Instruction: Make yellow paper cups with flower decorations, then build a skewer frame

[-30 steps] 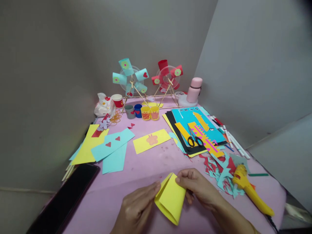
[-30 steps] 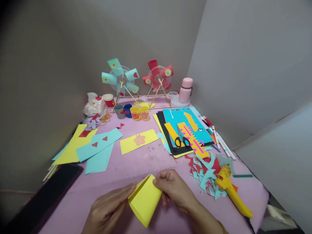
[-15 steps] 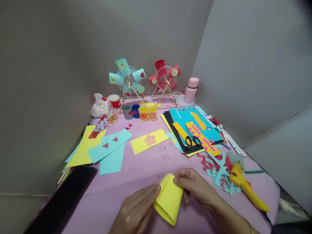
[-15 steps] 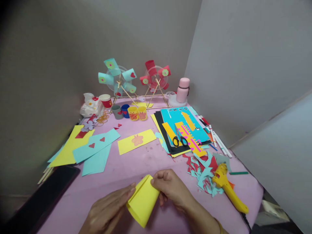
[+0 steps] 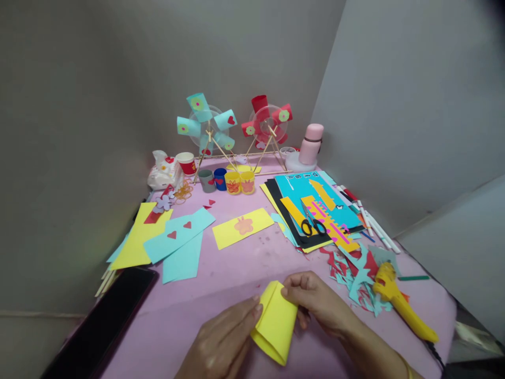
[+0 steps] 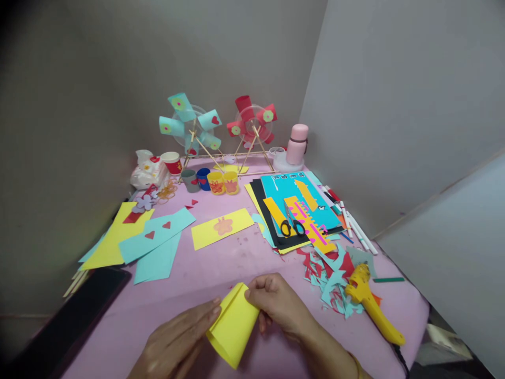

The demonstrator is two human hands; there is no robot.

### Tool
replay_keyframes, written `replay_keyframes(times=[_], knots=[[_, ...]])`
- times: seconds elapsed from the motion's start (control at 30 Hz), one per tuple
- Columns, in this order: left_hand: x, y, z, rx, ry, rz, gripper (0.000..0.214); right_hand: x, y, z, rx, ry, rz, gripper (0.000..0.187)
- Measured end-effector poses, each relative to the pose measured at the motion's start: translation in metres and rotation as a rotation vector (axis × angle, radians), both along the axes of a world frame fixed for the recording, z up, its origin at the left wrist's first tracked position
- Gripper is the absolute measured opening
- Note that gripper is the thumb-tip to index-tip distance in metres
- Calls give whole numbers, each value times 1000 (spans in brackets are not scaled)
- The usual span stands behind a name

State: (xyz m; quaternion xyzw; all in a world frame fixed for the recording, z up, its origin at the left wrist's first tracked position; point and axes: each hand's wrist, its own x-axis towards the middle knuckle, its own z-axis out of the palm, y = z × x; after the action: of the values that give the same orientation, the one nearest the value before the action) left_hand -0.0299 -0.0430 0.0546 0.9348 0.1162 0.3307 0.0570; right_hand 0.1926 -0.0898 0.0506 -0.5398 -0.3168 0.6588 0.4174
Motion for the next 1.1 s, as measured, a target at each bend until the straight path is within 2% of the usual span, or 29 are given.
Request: replay_keyframes(times=[0.23, 0.63, 1.1], knots=[[2, 0, 3, 0, 14, 1, 34, 0, 1, -1, 11, 17, 3, 24], [-1, 1, -4, -3, -5, 24, 39, 0, 2, -1, 0, -24, 9, 29], [-7, -1, -6, -10, 137, 13, 40, 0, 2, 1, -5, -39, 20, 29]])
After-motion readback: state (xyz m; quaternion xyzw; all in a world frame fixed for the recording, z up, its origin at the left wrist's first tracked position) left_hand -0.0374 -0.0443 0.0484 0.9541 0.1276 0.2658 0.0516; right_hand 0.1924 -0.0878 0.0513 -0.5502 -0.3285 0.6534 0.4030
